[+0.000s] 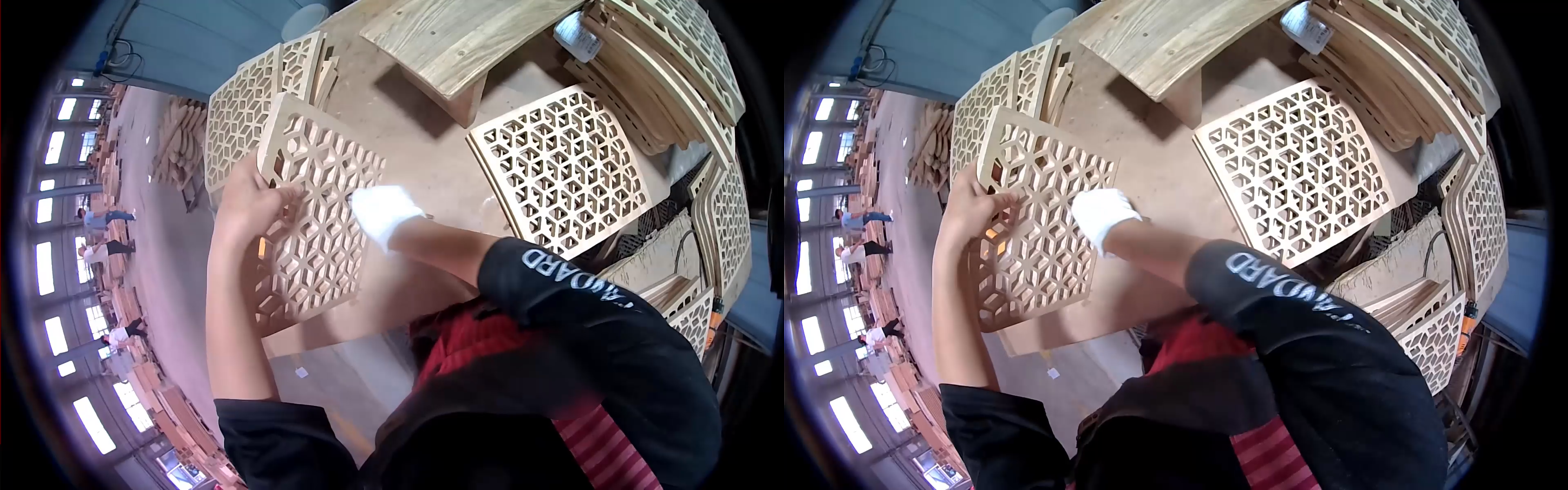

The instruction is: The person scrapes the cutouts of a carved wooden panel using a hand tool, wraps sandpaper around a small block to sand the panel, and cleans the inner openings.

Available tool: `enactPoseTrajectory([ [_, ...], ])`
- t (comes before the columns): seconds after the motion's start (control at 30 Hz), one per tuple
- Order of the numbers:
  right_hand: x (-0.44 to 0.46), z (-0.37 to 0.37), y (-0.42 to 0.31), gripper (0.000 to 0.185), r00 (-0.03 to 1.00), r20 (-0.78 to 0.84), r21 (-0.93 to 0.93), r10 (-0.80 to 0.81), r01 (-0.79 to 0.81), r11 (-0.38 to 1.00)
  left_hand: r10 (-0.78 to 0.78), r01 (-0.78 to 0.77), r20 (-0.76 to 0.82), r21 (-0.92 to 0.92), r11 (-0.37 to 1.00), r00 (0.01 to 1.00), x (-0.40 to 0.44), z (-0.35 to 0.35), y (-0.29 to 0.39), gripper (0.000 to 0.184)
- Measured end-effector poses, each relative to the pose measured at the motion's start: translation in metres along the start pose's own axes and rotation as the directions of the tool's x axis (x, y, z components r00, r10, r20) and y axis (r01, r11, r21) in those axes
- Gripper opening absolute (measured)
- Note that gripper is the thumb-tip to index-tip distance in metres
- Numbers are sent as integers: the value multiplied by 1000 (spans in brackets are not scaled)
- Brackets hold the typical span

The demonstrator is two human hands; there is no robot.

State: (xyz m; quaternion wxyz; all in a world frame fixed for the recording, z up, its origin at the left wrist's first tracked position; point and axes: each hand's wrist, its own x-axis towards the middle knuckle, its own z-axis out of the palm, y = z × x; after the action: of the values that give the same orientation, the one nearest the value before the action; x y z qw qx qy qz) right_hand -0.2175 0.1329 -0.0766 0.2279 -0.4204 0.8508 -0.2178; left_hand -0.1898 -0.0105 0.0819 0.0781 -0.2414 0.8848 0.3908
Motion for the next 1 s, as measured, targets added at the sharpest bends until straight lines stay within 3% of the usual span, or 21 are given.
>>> enactPoseTrajectory([
  [0.07,-18,11,10,15,991,-96,86,93,-85,993,5,-4,-12,67,998,1000,4,-1,-4,35],
  [0.1,-43,-1,18,10,997,-63,60,32,-28,998,-29,29,-9,42,999,1000,2,-1,1,34],
  [0.17,-72,3,36,16,991,90,-80,95,-87,993,-55,55,-8,2,998,998,5,-1,-3,31],
  [0.3,-105,3,67,21,968,209,83,142,-162,983,81,-79,-27,64,995,996,10,-4,-21,37],
  [0.37,-107,-8,67,22,960,202,156,196,-229,961,36,-36,-6,-8,999,999,7,-3,-16,37],
  [0.47,-106,-6,74,22,1000,14,179,10,-13,984,15,-15,-2,-32,999,1000,6,-2,-14,36],
  [0.57,-101,0,70,22,998,-53,249,-19,32,968,35,-35,-18,-3,999,999,8,-4,-19,35],
  [0.77,-83,-37,39,28,995,31,401,90,-95,911,41,-41,-8,38,998,999,3,-2,-7,34],
  [0.87,-79,-54,20,32,996,61,373,71,-89,924,64,-62,-42,57,996,997,3,-1,-9,33],
  [1.0,-61,-56,9,25,999,-31,253,18,-10,967,54,-48,-55,102,994,997,1,-2,-2,34],
])
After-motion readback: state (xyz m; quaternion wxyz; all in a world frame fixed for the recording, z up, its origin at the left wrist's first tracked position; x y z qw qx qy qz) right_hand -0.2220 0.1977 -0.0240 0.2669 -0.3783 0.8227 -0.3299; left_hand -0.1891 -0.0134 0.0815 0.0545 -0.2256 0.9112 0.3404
